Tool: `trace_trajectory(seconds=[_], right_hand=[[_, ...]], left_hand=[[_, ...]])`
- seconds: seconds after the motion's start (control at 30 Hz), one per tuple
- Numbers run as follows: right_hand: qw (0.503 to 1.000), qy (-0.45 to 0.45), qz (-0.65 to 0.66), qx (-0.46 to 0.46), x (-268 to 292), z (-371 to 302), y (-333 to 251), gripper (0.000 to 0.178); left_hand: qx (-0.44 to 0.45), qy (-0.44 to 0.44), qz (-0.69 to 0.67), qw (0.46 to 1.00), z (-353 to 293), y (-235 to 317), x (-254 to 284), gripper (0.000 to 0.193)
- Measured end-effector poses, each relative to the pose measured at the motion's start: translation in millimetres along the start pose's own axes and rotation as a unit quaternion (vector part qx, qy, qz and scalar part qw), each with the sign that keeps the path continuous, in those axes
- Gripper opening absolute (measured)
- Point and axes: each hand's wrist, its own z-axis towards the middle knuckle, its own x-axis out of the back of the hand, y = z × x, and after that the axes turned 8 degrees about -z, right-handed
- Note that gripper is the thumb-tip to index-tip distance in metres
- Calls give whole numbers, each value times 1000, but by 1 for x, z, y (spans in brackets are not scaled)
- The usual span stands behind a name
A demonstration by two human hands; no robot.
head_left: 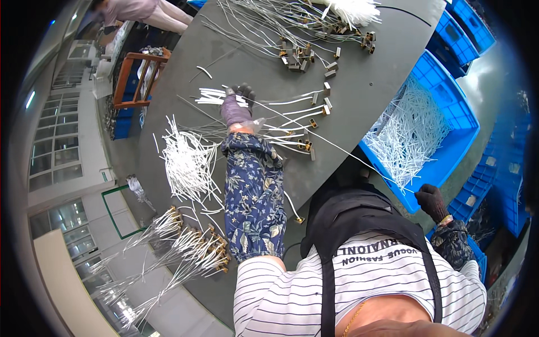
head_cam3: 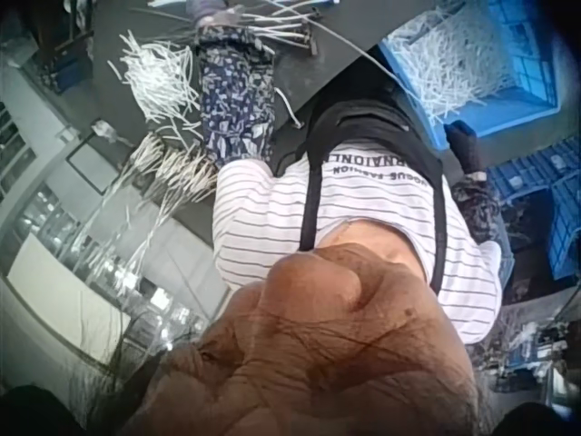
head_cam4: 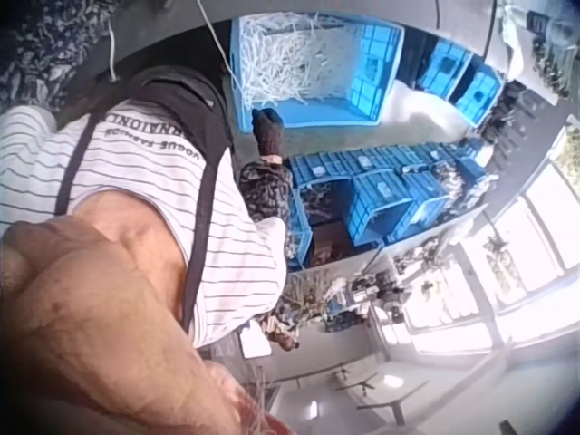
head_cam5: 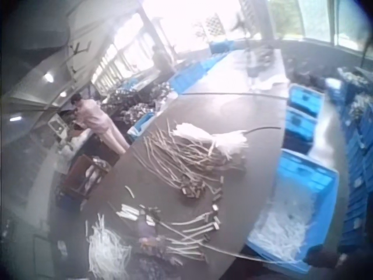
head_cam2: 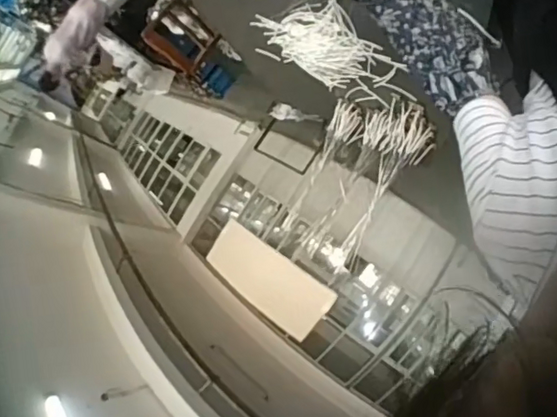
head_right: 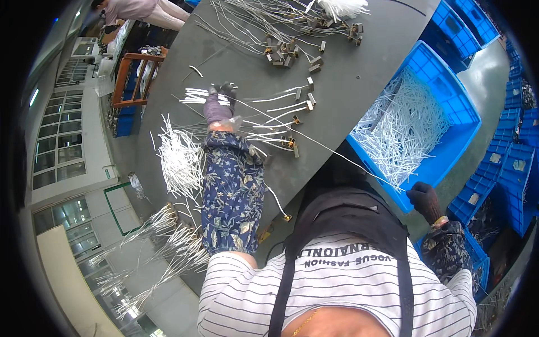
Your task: The worker is bundling and organizing white wiring harnesses with gold connectors into storage bins.
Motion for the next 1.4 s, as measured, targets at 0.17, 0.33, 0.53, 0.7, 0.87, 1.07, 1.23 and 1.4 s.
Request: trace_trajectory(seconds=[0.17,0.33,0.53,0.7,0.87,1.07,1.23,1.4], right_hand=[[999,25,29,33,9,9,-2,16],[997,-13,60,35,-6,19,-19,16],[997,-53,58,14,-22,29,-41,18],[995,-82,-3,56,-33,28,-96,19],[938,-112,-63,322,-111,52,-222,47],[807,-63,-203,551,-157,66,-298,68],[769,191,-378,480,-135,122,-320,51],[779,149,-433,428,-143,157,-314,35]], left_hand=[[32,31,34,998,21,21,4,26],[106,-131,-25,985,-45,-12,-16,31],[319,-220,160,908,-123,-56,3,25],[-113,-40,149,981,-91,14,20,30],[43,11,347,937,-147,-27,1,23],[5,37,525,850,-140,-5,44,33],[83,165,609,772,-182,42,130,35],[67,124,768,625,-239,-26,149,45]])
